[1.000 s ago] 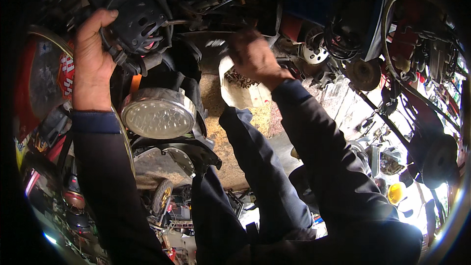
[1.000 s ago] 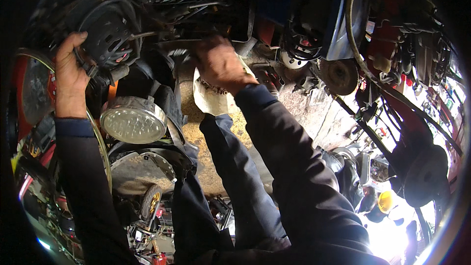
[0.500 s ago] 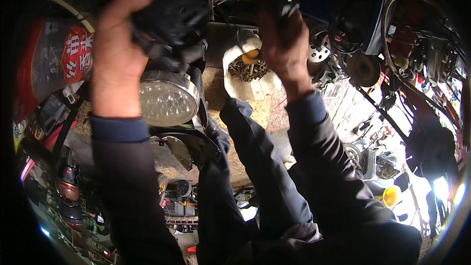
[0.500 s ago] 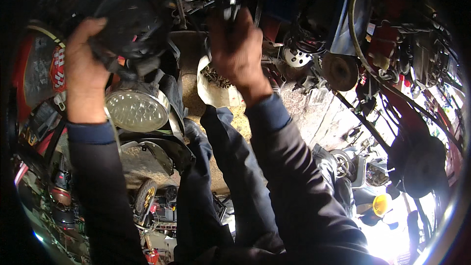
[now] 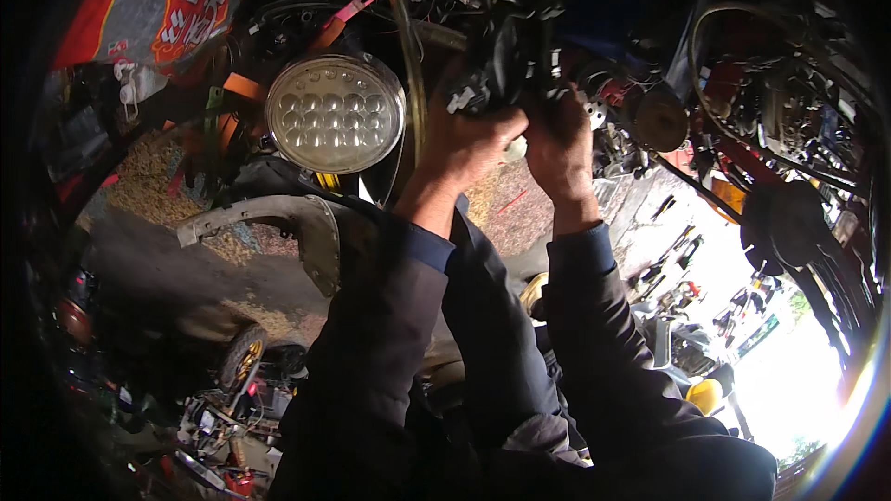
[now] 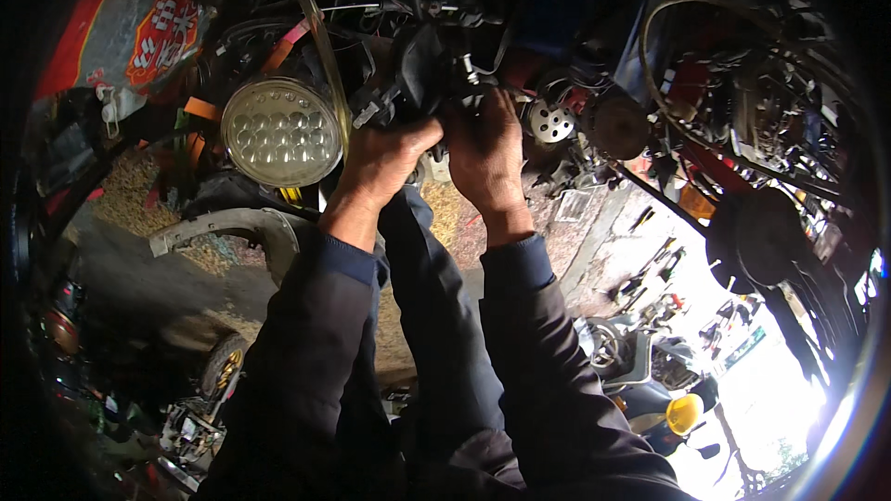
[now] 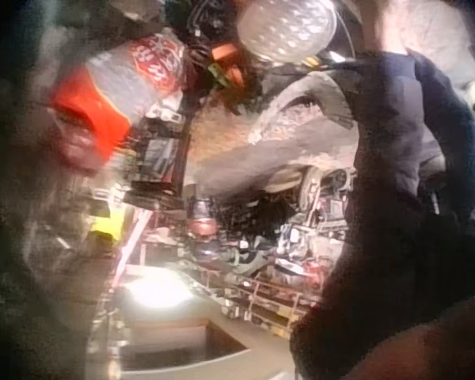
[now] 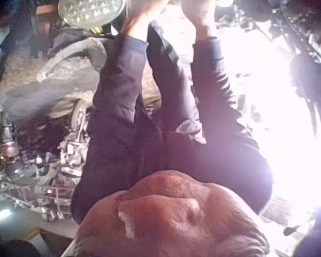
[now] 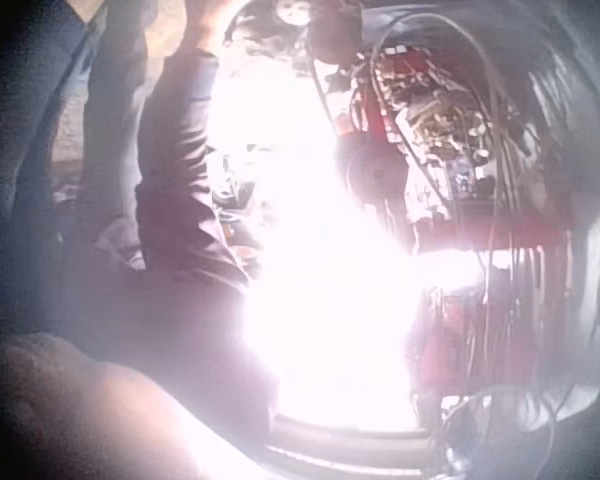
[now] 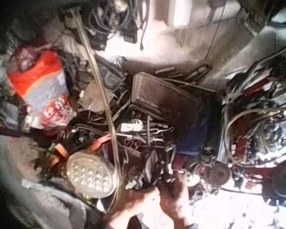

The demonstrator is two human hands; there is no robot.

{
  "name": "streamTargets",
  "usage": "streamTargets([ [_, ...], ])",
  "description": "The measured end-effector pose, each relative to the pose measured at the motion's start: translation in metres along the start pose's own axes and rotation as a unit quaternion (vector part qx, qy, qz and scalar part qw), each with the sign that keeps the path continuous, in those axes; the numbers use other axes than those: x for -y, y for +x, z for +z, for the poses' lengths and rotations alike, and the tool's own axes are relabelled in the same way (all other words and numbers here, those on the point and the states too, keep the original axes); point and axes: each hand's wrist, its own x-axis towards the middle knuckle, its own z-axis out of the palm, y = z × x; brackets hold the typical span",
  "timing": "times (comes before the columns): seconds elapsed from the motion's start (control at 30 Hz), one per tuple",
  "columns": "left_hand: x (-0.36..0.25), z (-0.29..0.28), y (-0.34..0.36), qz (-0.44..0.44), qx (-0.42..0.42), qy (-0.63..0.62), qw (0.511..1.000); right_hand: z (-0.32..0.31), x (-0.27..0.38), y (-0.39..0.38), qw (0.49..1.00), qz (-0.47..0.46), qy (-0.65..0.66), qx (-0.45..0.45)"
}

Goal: The person is working on a motorcycle in a cluttered workshop. They handle various tools and parts, including a wrench and a motorcycle headlight, while sitting on the floor.

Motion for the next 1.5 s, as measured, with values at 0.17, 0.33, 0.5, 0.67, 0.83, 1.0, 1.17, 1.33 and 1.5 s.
streamTargets([
  [0.17, 0.02, -0.005, -0.007, 0.277, -0.046, 0.264, 0.923, -0.005, 0.001, 0.001, 0.996, 0.049, -0.019, 0.069],
  [0.33, 0.032, 0.012, -0.019, 0.174, -0.04, 0.085, 0.98, -0.004, 0.014, 0.0, 0.991, 0.02, -0.026, 0.134],
  [0.5, 0.039, 0.025, -0.028, 0.001, -0.126, -0.318, 0.94, -0.008, 0.04, -0.007, 0.959, 0.043, -0.005, 0.279],
  [0.67, 0.044, 0.025, -0.028, -0.021, -0.196, -0.383, 0.902, -0.003, 0.053, -0.001, 0.937, -0.045, -0.094, 0.334],
  [0.83, 0.05, 0.023, -0.028, -0.133, -0.261, -0.417, 0.861, -0.01, 0.046, 0.036, 0.915, 0.085, 0.036, 0.392],
  [1.0, 0.043, 0.015, -0.025, -0.145, -0.266, -0.313, 0.9, 0.021, 0.002, 0.16, 0.917, -0.115, -0.296, 0.244],
  [1.17, 0.039, 0.015, -0.03, -0.203, -0.24, -0.306, 0.898, 0.103, -0.055, 0.26, 0.71, -0.225, -0.58, 0.33],
  [1.33, 0.053, 0.016, -0.037, -0.205, -0.24, -0.292, 0.903, 0.112, -0.086, 0.253, 0.782, -0.208, -0.513, 0.286],
  [1.5, 0.046, 0.017, -0.033, -0.241, -0.225, -0.322, 0.888, 0.07, -0.077, 0.221, 0.839, -0.203, -0.446, 0.236],
])
